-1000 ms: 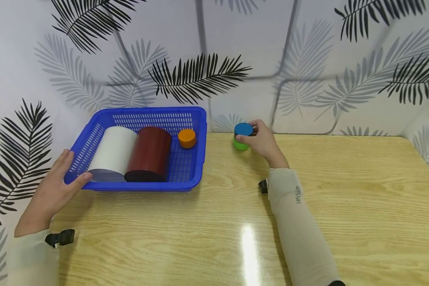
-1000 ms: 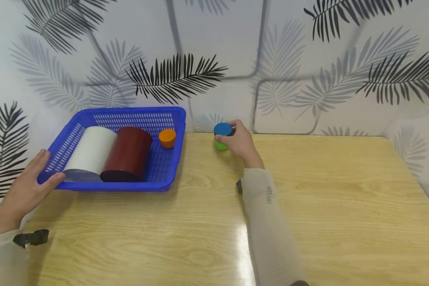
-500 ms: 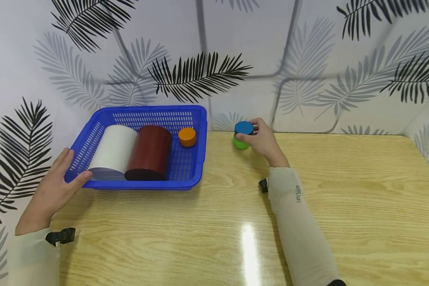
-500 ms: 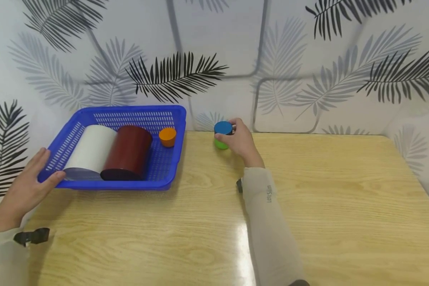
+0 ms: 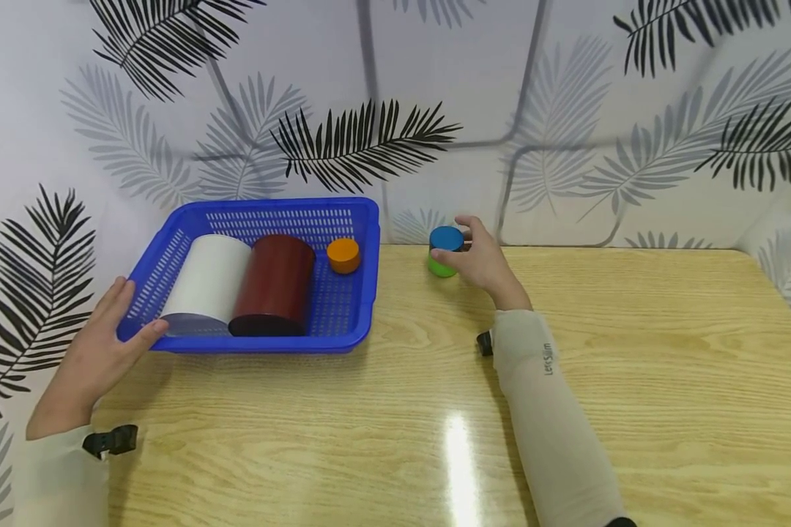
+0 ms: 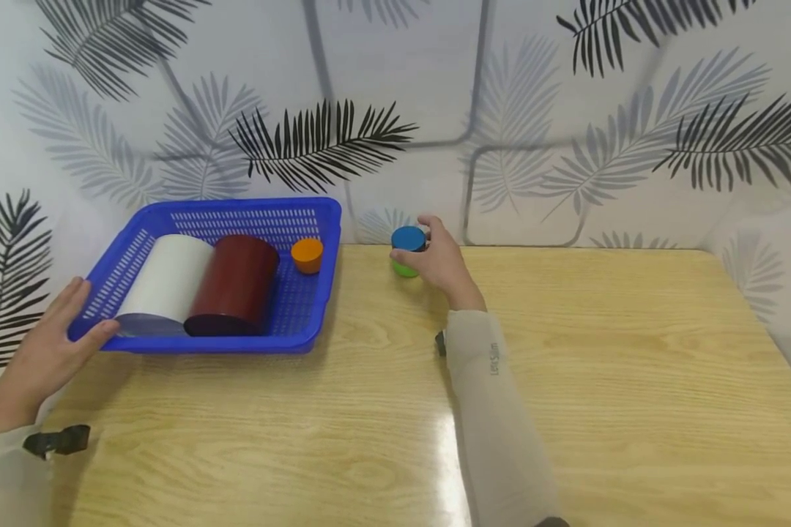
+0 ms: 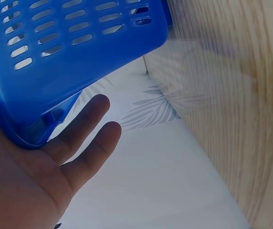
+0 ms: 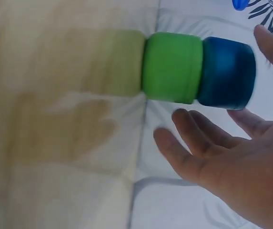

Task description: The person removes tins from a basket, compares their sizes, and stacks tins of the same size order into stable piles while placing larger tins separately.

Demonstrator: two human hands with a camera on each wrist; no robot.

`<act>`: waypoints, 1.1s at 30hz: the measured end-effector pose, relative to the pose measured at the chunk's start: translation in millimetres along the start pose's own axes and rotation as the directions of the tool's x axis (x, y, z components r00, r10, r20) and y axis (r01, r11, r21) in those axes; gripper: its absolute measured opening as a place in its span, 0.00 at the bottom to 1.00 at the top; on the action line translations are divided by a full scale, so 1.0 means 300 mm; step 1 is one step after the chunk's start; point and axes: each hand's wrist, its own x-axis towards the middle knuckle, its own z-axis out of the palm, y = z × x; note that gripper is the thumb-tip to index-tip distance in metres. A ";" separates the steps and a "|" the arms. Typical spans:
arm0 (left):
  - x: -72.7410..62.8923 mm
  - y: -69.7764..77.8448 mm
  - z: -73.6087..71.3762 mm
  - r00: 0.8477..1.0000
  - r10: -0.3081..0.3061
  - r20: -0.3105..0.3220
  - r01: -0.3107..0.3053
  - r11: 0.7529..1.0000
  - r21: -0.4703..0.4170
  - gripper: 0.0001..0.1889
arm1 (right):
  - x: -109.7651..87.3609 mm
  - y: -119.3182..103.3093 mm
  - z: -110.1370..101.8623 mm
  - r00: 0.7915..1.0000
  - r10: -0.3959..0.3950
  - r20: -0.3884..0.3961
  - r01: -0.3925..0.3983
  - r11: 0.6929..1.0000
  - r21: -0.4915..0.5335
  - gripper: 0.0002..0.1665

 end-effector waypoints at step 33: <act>0.005 -0.009 0.001 1.000 -0.013 -0.011 0.013 0.999 -0.029 0.50 | -0.011 -0.321 0.206 0.928 -0.369 0.046 0.362 0.926 0.110 0.40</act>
